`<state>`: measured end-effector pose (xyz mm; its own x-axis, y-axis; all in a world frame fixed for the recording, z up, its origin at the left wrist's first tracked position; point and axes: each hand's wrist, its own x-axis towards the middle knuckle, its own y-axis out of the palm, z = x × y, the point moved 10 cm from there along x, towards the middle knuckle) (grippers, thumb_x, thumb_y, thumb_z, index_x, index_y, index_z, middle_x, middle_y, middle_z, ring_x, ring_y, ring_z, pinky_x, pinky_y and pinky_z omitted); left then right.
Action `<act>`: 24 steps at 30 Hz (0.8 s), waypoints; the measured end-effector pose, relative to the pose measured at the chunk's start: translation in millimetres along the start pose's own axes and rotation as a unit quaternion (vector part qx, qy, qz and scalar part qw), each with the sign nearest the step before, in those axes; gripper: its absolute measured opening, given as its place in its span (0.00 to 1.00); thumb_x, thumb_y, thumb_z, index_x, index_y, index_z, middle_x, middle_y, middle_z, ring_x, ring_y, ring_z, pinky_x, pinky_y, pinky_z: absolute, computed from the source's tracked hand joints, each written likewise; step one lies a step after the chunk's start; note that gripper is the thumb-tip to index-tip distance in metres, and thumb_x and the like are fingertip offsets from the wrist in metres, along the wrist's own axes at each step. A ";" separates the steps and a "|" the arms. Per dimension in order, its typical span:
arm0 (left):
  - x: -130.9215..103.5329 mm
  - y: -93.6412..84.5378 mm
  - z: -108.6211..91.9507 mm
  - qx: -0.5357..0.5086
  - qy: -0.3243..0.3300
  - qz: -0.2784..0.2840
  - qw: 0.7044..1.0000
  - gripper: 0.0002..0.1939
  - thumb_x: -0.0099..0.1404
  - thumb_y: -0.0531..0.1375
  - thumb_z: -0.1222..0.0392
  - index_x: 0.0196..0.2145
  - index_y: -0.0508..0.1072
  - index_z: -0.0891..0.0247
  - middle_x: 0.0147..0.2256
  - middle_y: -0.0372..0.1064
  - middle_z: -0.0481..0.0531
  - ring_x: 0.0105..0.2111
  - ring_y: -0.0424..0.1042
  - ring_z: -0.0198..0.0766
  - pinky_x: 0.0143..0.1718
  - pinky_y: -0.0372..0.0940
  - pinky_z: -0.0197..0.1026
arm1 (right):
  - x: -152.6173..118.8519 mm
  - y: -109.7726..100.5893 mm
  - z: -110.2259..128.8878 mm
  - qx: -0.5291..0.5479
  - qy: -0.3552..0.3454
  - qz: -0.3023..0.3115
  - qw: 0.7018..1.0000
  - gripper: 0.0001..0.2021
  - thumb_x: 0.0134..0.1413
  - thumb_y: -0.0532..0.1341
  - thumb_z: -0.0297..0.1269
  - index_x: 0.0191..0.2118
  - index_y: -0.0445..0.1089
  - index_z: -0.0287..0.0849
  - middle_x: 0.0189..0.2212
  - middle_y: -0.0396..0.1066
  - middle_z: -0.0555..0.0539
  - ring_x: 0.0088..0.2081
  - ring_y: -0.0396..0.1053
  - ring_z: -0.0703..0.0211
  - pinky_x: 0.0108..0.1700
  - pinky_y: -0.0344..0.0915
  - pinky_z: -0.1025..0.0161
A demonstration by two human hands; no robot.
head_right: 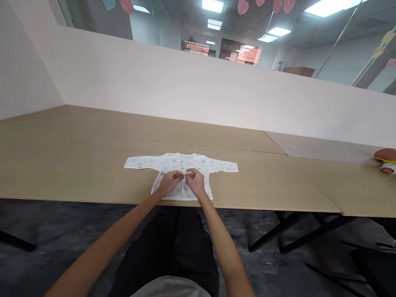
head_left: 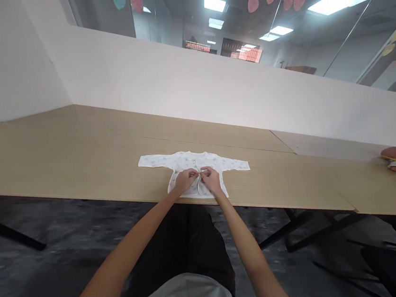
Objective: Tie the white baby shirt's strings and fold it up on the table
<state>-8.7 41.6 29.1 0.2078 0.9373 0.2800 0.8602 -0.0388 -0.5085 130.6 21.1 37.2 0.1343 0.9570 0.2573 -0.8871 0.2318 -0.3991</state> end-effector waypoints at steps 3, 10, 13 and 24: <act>0.1 0.2 1.9 -0.018 -0.004 -0.004 1.000 0.10 0.59 0.57 0.59 0.35 0.77 0.62 0.36 0.78 0.52 0.37 0.76 0.40 0.43 0.69 0.40 | -1.1 1.5 3.6 -0.002 -0.013 0.015 1.000 0.16 0.48 0.54 0.34 0.43 0.72 0.40 0.26 0.75 0.50 0.29 0.72 0.61 0.37 0.69 0.65; -1.0 -4.2 -3.0 -0.024 0.001 -0.024 0.999 0.10 0.59 0.58 0.59 0.36 0.77 0.62 0.34 0.78 0.52 0.35 0.76 0.39 0.40 0.69 0.39 | -2.4 4.8 9.5 -0.040 -0.039 0.036 0.998 0.20 0.43 0.55 0.31 0.44 0.71 0.42 0.31 0.75 0.50 0.32 0.72 0.62 0.40 0.69 0.66; -0.8 -1.5 -4.7 -0.008 0.011 -0.012 1.000 0.10 0.58 0.59 0.59 0.37 0.76 0.63 0.33 0.78 0.52 0.34 0.76 0.38 0.38 0.68 0.38 | -2.0 4.1 5.5 -0.025 -0.024 0.029 0.999 0.19 0.40 0.54 0.30 0.41 0.71 0.42 0.29 0.74 0.51 0.30 0.71 0.62 0.38 0.68 0.67; -1.8 2.6 -11.7 0.119 0.025 -0.003 0.993 0.13 0.57 0.57 0.65 0.37 0.79 0.60 0.34 0.78 0.51 0.36 0.75 0.40 0.43 0.67 0.40 | 0.1 -0.6 -6.8 -0.008 0.039 0.017 0.999 0.14 0.38 0.56 0.32 0.35 0.72 0.42 0.27 0.74 0.51 0.29 0.71 0.59 0.34 0.68 0.66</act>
<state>-1.4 35.7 36.8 0.2314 0.9188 0.3199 0.7280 0.0546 -0.6834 134.2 22.2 31.4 0.1388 0.9748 0.1745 -0.8847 0.2012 -0.4206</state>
